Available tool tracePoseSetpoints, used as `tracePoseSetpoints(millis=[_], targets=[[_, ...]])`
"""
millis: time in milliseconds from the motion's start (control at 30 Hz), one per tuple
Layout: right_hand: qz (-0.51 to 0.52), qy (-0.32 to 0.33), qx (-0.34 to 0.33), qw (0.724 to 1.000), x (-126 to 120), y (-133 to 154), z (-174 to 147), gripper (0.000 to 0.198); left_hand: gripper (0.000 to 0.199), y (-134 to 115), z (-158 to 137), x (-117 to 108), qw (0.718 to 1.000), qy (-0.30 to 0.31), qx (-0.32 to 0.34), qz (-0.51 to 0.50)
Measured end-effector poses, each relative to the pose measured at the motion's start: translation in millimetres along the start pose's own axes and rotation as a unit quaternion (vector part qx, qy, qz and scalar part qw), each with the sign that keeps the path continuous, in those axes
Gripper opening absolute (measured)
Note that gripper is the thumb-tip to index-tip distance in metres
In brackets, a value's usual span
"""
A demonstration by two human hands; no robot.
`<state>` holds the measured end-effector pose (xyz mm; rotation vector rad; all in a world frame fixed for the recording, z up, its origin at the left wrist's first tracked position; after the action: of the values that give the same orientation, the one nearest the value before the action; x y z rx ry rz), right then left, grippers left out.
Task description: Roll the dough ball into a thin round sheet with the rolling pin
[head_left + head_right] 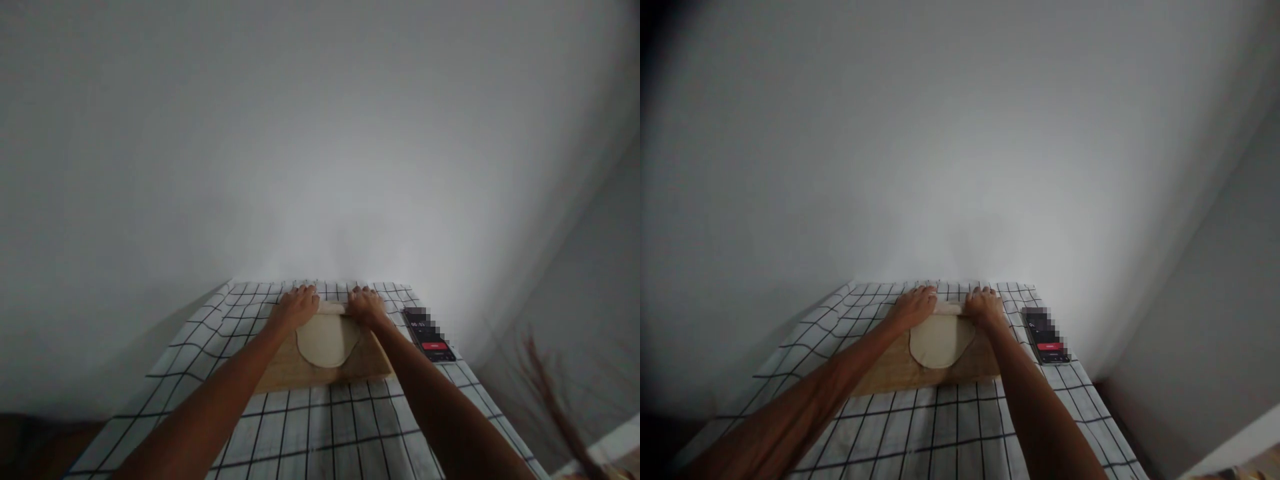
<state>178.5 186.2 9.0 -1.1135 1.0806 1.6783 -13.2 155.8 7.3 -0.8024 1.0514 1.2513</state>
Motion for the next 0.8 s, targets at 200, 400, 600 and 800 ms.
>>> tracePoseSetpoints(millis=[200,400,600,800], targets=[[0.053,-0.055,-0.056,0.996,-10.1,9.6,-59.0,0.046,0.048,-10.5,-45.9,-7.5,0.996,-0.070,0.051,0.032],[0.094,-0.040,-0.111,0.989,-6.6,8.6,-101.3,0.039,0.045,-16.8,-95.1,-10.0,0.982,-0.113,0.142,0.041],[0.147,-0.048,-0.145,0.977,-14.0,9.9,-148.0,0.043,0.047,-23.4,-140.9,-25.1,0.981,-0.139,0.127,0.034],[0.148,-0.047,-0.141,0.978,-16.9,13.2,-153.6,0.044,0.047,-22.6,-140.9,-28.2,0.984,-0.126,0.121,0.041]])
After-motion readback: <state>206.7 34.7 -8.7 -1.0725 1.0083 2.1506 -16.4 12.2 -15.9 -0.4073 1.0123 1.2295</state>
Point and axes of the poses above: each hand's wrist, its own z-axis towards the middle knuckle, its own x-axis out of the palm, y = z × x, the point moved 6 cm from there along z, towards the middle knuckle, and after that the axes turned 5 degrees about z, right-handed, at the moved point
